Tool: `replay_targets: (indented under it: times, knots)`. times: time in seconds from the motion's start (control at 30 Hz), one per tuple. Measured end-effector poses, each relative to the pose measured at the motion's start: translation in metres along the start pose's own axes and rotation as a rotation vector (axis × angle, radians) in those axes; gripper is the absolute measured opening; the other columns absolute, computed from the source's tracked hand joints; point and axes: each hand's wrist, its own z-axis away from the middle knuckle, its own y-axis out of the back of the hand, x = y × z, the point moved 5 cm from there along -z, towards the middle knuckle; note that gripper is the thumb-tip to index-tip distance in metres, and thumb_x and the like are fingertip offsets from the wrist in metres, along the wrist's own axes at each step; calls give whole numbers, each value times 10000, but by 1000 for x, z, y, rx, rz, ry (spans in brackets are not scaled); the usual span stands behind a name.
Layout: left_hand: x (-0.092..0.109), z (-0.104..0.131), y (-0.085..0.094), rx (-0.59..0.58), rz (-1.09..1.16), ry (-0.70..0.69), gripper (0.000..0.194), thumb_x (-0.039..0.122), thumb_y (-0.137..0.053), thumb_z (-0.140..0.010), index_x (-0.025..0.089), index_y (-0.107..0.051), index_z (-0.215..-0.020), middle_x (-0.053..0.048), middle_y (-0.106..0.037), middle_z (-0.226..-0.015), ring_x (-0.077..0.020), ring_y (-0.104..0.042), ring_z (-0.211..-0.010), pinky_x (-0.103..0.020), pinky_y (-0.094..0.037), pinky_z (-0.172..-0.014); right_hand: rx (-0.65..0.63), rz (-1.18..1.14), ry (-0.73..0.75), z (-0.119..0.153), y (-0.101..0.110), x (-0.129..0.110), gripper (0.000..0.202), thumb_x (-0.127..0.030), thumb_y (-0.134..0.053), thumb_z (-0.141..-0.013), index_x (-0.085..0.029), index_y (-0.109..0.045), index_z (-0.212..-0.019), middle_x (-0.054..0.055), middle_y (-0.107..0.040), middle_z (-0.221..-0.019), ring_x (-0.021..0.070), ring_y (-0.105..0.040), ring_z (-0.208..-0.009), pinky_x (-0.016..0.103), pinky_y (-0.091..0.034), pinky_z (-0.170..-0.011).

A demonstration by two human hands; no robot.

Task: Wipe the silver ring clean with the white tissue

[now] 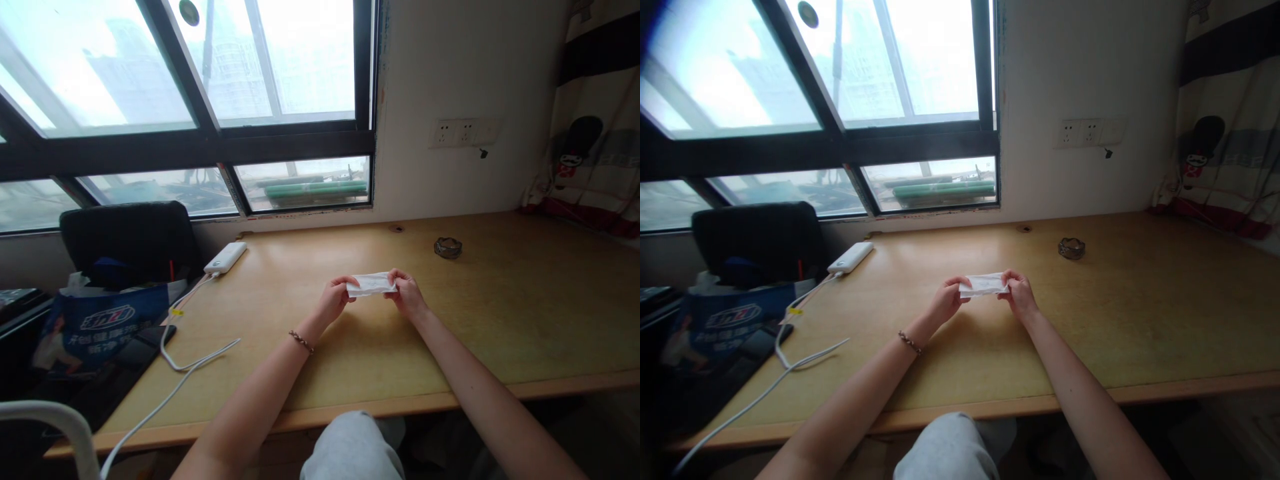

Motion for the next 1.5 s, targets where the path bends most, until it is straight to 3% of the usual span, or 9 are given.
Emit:
replay_targets:
  times: [0.23,0.37,0.47,0.63,0.87,1.1,1.2,1.37,1.5]
  knots:
    - [2,-1,1,-45,40,-30,61,105,-488,-547,131,-543,-543,-3,-492,-579,-79,-445,-537,-165,-277,-441,-31,-18,15,1,0,-2,62,-118,-470,-547,-167,-471,-509,-21,-488,-542,89,-464,-478,181,-423,-335]
    - [2,-2,1,-45,-18,-49,74,104,-474,-554,128,-540,-532,-1,-483,-551,-83,-447,-539,-181,-303,-476,-46,-58,1,1,0,-4,116,-253,-470,-628,-173,-470,-544,-5,-509,-614,110,-503,-532,208,-449,-351]
    - [1,-3,1,-82,-87,-77,105,93,-464,-561,118,-564,-548,-14,-515,-585,-87,-461,-569,-191,-316,-508,54,10,11,0,5,-3,170,-347,-525,-648,-182,-487,-636,-11,-514,-655,110,-512,-544,211,-457,-354]
    - [-4,-3,-3,-131,-177,-49,147,101,-473,-575,101,-618,-595,-45,-565,-647,-104,-483,-608,-215,-339,-555,271,129,141,-3,17,-1,275,-268,-660,-565,-197,-482,-762,-26,-525,-747,96,-526,-601,187,-468,-415]
    - [-2,0,-3,-145,-184,-47,206,114,-485,-576,89,-655,-690,-33,-546,-562,-98,-473,-549,-226,-352,-560,462,61,261,-5,35,-6,277,-240,-672,-560,-195,-497,-770,-28,-523,-761,72,-517,-575,170,-441,-439]
    - [-11,-5,6,-1,-85,46,150,239,-533,-664,114,-601,-709,-17,-553,-565,-98,-506,-503,-219,-396,-517,237,-62,91,-6,18,-2,279,-194,-671,-551,-192,-505,-775,-26,-544,-717,73,-515,-551,167,-401,-427]
    - [-15,-2,-9,-49,-33,116,326,323,-580,-686,131,-581,-949,-59,-619,-763,-128,-562,-603,-228,-429,-542,154,29,106,-3,8,-1,272,-215,-659,-567,-193,-500,-787,-31,-535,-728,70,-503,-531,174,-378,-411]
    - [-11,9,-29,-181,-46,122,748,272,-663,-637,240,-302,-1292,-65,-641,-850,-151,-591,-610,-289,-464,-588,120,133,116,1,2,0,297,-261,-656,-561,-186,-503,-804,-29,-529,-729,69,-488,-513,185,-366,-409]
    - [-13,12,-26,-200,-66,136,503,234,-664,-624,132,-551,-1103,-99,-641,-844,-144,-579,-600,-300,-468,-593,158,164,122,-2,8,3,309,-285,-660,-560,-179,-510,-808,-21,-532,-707,81,-494,-529,190,-374,-421]
